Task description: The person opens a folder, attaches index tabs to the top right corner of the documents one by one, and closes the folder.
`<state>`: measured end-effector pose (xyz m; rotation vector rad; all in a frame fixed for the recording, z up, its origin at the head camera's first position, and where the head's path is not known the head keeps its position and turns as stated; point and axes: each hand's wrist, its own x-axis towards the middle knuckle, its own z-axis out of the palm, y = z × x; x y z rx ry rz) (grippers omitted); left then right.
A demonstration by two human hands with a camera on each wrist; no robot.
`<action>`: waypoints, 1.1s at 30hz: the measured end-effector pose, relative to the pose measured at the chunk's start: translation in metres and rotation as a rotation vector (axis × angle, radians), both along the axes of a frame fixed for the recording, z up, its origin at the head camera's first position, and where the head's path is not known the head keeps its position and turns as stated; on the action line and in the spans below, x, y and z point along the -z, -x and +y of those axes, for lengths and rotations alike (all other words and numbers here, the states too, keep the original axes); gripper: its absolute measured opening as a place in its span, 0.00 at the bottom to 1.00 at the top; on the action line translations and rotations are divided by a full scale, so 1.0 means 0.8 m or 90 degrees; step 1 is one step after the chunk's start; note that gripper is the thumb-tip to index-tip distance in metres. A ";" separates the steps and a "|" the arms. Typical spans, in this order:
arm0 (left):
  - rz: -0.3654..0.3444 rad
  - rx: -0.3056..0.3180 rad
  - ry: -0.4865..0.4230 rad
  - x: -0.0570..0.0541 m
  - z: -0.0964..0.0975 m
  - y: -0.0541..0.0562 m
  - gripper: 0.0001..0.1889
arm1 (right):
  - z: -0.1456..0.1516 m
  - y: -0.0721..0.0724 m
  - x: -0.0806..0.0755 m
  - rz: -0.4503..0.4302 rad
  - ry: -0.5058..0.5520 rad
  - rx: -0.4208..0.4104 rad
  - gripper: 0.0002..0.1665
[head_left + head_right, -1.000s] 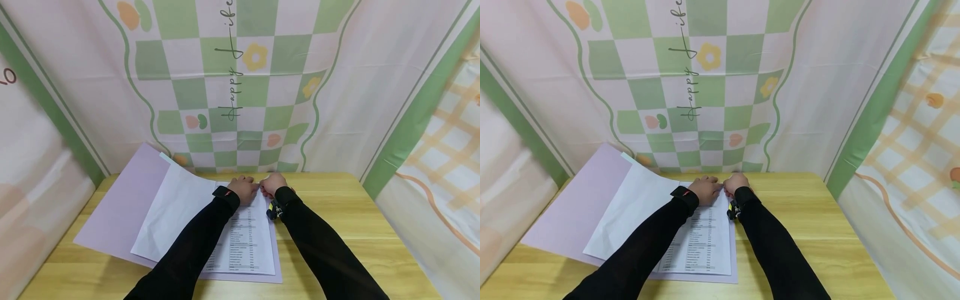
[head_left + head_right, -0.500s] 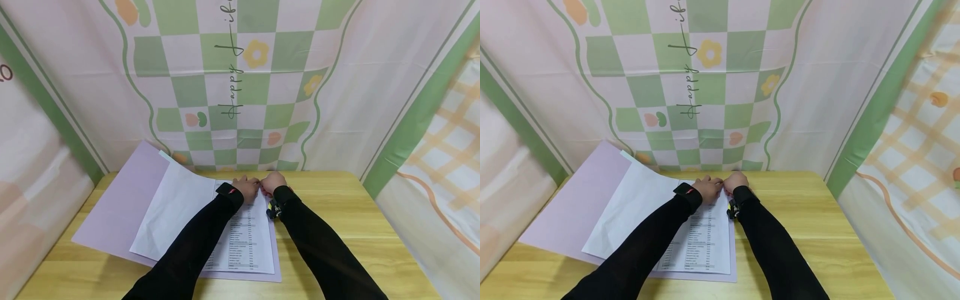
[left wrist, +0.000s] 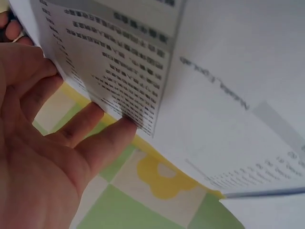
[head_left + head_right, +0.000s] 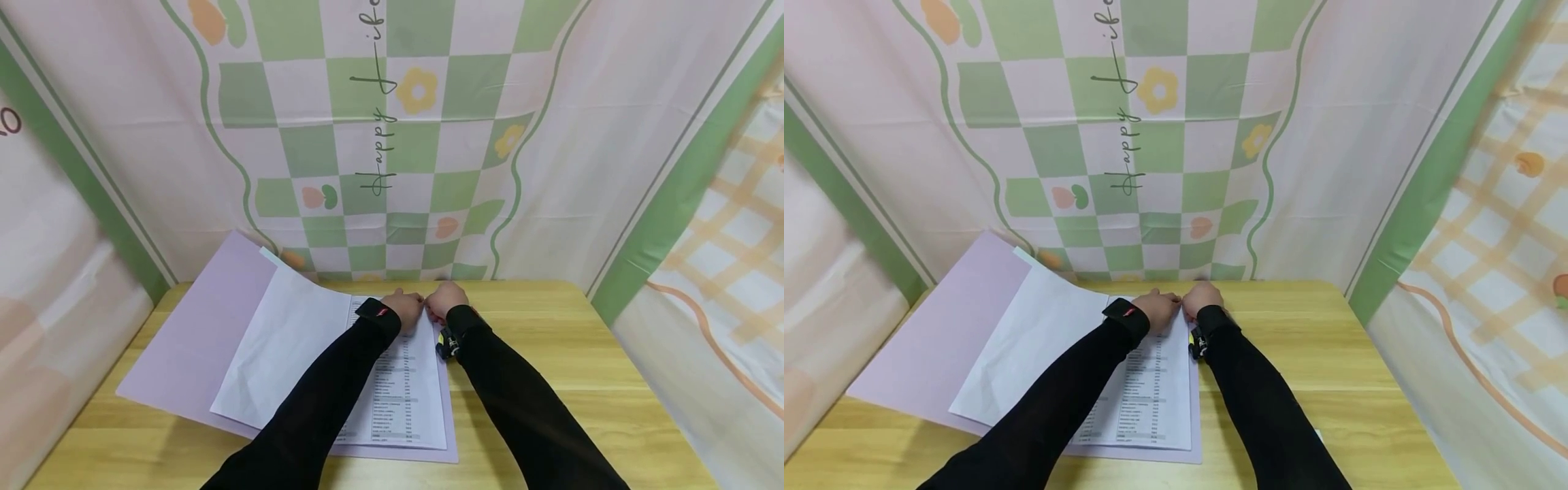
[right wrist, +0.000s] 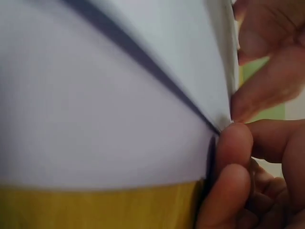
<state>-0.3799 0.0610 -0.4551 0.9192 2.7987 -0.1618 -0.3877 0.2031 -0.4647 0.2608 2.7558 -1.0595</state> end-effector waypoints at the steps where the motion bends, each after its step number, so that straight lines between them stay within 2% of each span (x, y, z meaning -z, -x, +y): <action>1: -0.001 -0.002 -0.001 0.000 0.000 0.000 0.21 | 0.003 0.001 0.000 -0.009 0.008 0.002 0.19; 6: 0.008 0.017 0.016 -0.006 0.004 -0.004 0.21 | 0.016 0.003 -0.005 -0.046 0.074 0.026 0.17; 12: -0.008 0.001 0.020 -0.010 0.008 -0.001 0.22 | 0.023 0.005 -0.011 -0.064 0.130 0.065 0.14; 15: -0.015 0.000 0.017 -0.013 0.009 0.000 0.22 | 0.029 0.008 -0.014 -0.065 0.116 0.064 0.13; 19: 0.000 0.004 0.020 -0.013 0.009 0.002 0.22 | 0.038 0.012 -0.015 -0.071 0.108 0.060 0.14; 22: -0.004 -0.020 0.007 -0.009 0.010 0.001 0.23 | 0.043 0.010 -0.016 -0.074 0.104 0.050 0.16; 24: -0.023 -0.042 -0.012 -0.006 0.011 0.000 0.24 | 0.046 0.007 -0.016 -0.060 0.054 0.020 0.19; 26: -0.046 -0.067 -0.032 -0.004 0.011 -0.003 0.24 | 0.046 0.001 -0.016 -0.031 -0.028 -0.012 0.23; 29: -0.052 -0.043 -0.018 -0.001 0.009 -0.004 0.24 | 0.043 -0.008 -0.015 0.057 -0.148 -0.066 0.22; 32: -0.040 -0.008 0.013 0.000 0.004 -0.003 0.23 | 0.035 -0.016 -0.013 0.138 -0.212 -0.155 0.11; 33: -0.034 0.000 0.024 -0.001 0.002 -0.003 0.23 | 0.033 -0.019 -0.013 0.150 -0.220 -0.183 0.11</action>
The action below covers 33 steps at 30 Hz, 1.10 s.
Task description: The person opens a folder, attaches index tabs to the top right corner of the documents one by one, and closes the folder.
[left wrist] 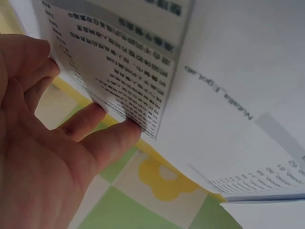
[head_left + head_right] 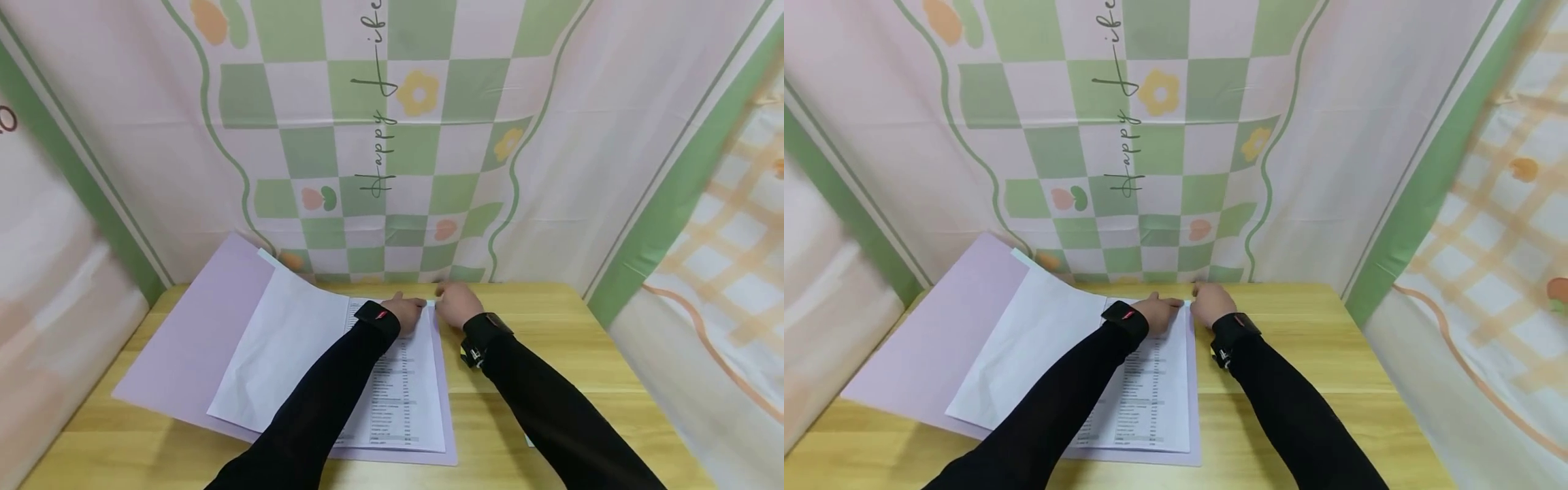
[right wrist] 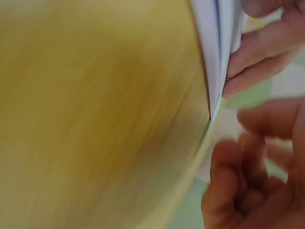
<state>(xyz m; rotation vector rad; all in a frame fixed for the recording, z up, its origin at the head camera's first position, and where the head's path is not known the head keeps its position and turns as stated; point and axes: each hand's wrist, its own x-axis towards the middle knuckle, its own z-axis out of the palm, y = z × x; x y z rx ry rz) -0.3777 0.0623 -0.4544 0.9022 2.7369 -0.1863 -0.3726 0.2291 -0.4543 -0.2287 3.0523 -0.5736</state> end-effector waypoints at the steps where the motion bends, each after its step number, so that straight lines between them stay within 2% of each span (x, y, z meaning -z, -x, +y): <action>1: 0.000 -0.001 -0.001 0.000 0.000 0.000 0.23 | -0.001 -0.003 0.000 0.004 -0.023 -0.035 0.15; 4: 0.011 0.006 0.011 -0.001 -0.001 0.000 0.23 | -0.004 -0.009 0.000 -0.024 -0.092 -0.093 0.26; 8: 0.029 0.020 0.020 -0.008 -0.004 -0.006 0.23 | -0.007 -0.012 -0.004 -0.060 -0.146 -0.096 0.27; 13: 0.037 0.008 0.005 -0.014 -0.006 -0.012 0.22 | -0.001 -0.013 -0.011 -0.089 -0.148 -0.070 0.25; 24: 0.016 -0.019 -0.024 -0.010 -0.009 -0.013 0.24 | 0.048 -0.016 -0.014 -0.129 -0.144 -0.046 0.25; 33: -0.028 -0.031 -0.061 -0.007 -0.009 -0.009 0.37 | 0.096 -0.037 -0.014 -0.150 -0.132 -0.039 0.30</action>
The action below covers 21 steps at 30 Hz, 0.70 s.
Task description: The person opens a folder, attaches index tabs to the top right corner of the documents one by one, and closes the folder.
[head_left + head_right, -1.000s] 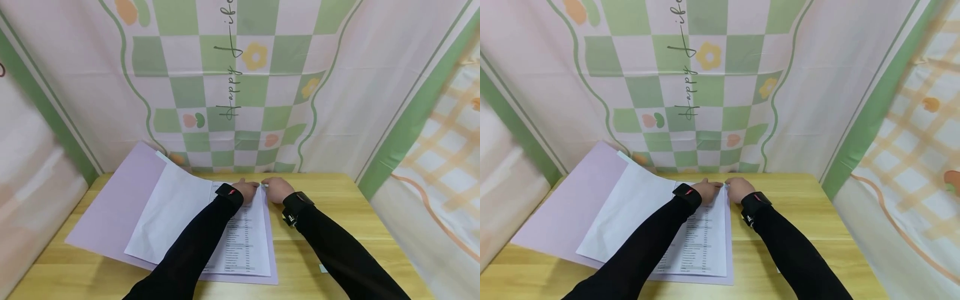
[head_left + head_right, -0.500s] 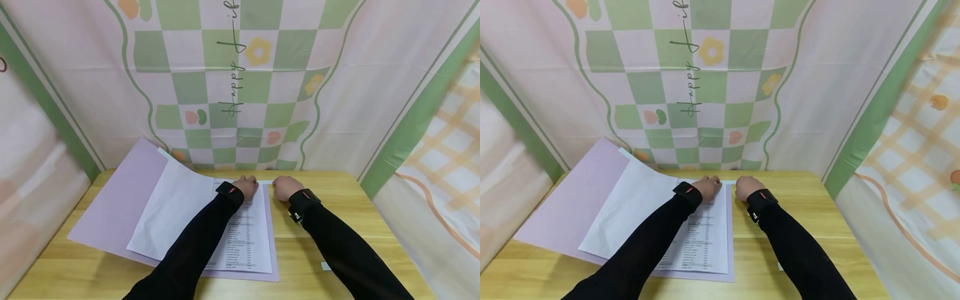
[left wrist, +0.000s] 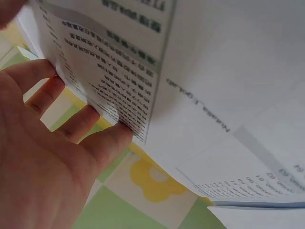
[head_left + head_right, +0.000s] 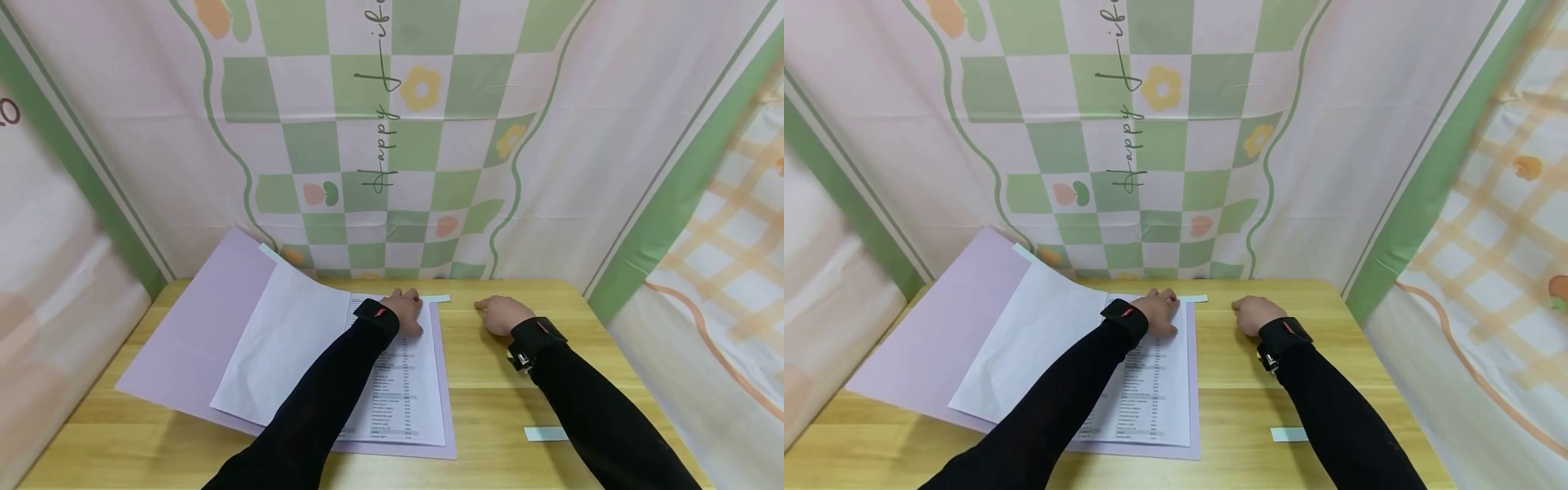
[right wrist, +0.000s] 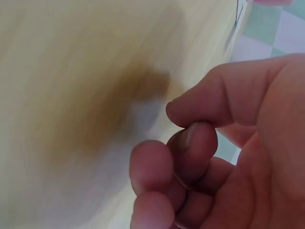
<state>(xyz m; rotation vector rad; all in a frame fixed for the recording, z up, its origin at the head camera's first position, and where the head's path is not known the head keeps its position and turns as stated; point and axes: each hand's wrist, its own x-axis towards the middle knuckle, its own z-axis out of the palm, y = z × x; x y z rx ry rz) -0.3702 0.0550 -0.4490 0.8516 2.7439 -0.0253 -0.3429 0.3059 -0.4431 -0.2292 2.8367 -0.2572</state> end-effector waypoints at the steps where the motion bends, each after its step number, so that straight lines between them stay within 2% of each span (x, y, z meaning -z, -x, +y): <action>1: -0.001 0.001 -0.003 0.000 0.000 0.000 0.38 | 0.004 -0.003 -0.001 0.001 0.004 0.002 0.30; 4: 0.006 0.000 -0.006 0.003 0.001 0.000 0.39 | 0.014 -0.013 -0.002 0.013 0.017 -0.006 0.29; 7: 0.013 -0.007 0.000 0.004 -0.002 -0.006 0.40 | 0.023 -0.027 -0.002 0.030 0.029 -0.036 0.26; 13: 0.039 -0.033 0.034 0.016 0.000 -0.015 0.39 | 0.030 -0.073 -0.016 0.027 0.050 -0.074 0.20; 16: 0.084 -0.032 0.037 0.024 0.003 -0.017 0.32 | 0.023 -0.096 -0.021 0.027 0.059 -0.084 0.18; 19: 0.126 -0.006 0.039 0.022 0.005 -0.027 0.19 | 0.008 -0.116 -0.020 0.035 0.070 -0.095 0.15; 21: 0.145 0.023 0.045 0.016 0.003 -0.040 0.12 | -0.004 -0.128 -0.019 0.038 0.076 -0.089 0.13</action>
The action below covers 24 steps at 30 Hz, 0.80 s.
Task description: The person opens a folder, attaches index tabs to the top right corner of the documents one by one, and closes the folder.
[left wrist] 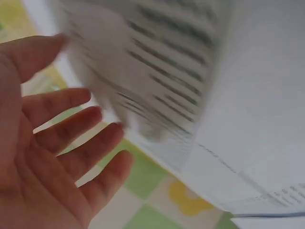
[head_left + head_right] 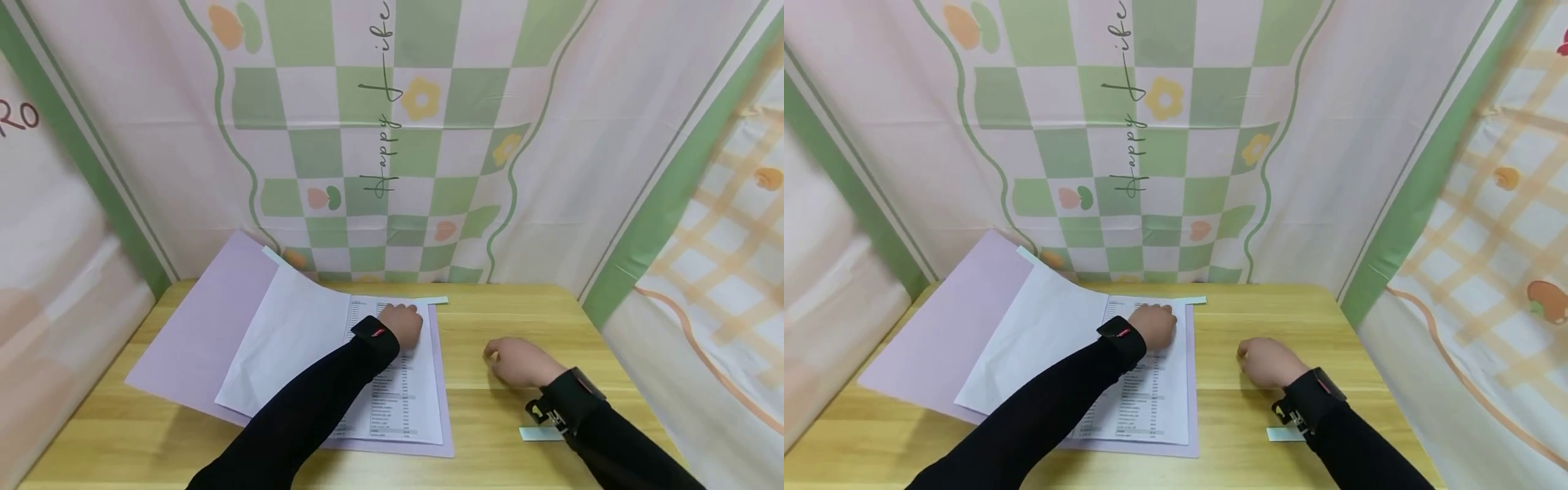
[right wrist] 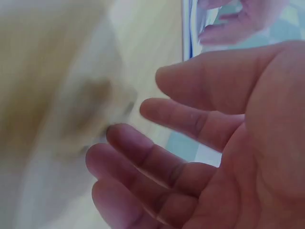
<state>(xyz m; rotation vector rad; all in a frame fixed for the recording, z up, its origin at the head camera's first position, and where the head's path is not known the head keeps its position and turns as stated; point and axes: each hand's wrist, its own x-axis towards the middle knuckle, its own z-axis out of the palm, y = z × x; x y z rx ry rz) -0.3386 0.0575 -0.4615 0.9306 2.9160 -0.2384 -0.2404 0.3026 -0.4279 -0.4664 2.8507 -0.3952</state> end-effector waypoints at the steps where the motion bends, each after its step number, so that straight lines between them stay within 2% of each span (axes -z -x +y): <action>1: 0.003 0.014 0.009 -0.004 -0.002 -0.008 0.10 | -0.006 -0.005 0.001 -0.001 0.006 0.010 0.11; 6: 0.001 0.081 0.047 -0.020 -0.029 -0.049 0.09 | -0.031 -0.024 0.003 -0.021 0.065 0.061 0.03; 8: 0.005 0.109 0.054 -0.025 -0.044 -0.064 0.09 | -0.038 -0.030 0.005 -0.025 0.094 0.073 0.04; 15: 0.023 0.193 0.070 -0.029 -0.089 -0.096 0.12 | -0.058 -0.040 0.011 -0.034 0.187 0.081 0.08; 19: 0.005 0.215 0.045 -0.033 -0.103 -0.112 0.14 | -0.074 -0.044 0.014 -0.064 0.242 0.102 0.08; 24: -0.029 0.210 0.020 -0.042 -0.109 -0.134 0.14 | -0.099 -0.047 0.017 -0.109 0.319 0.148 0.06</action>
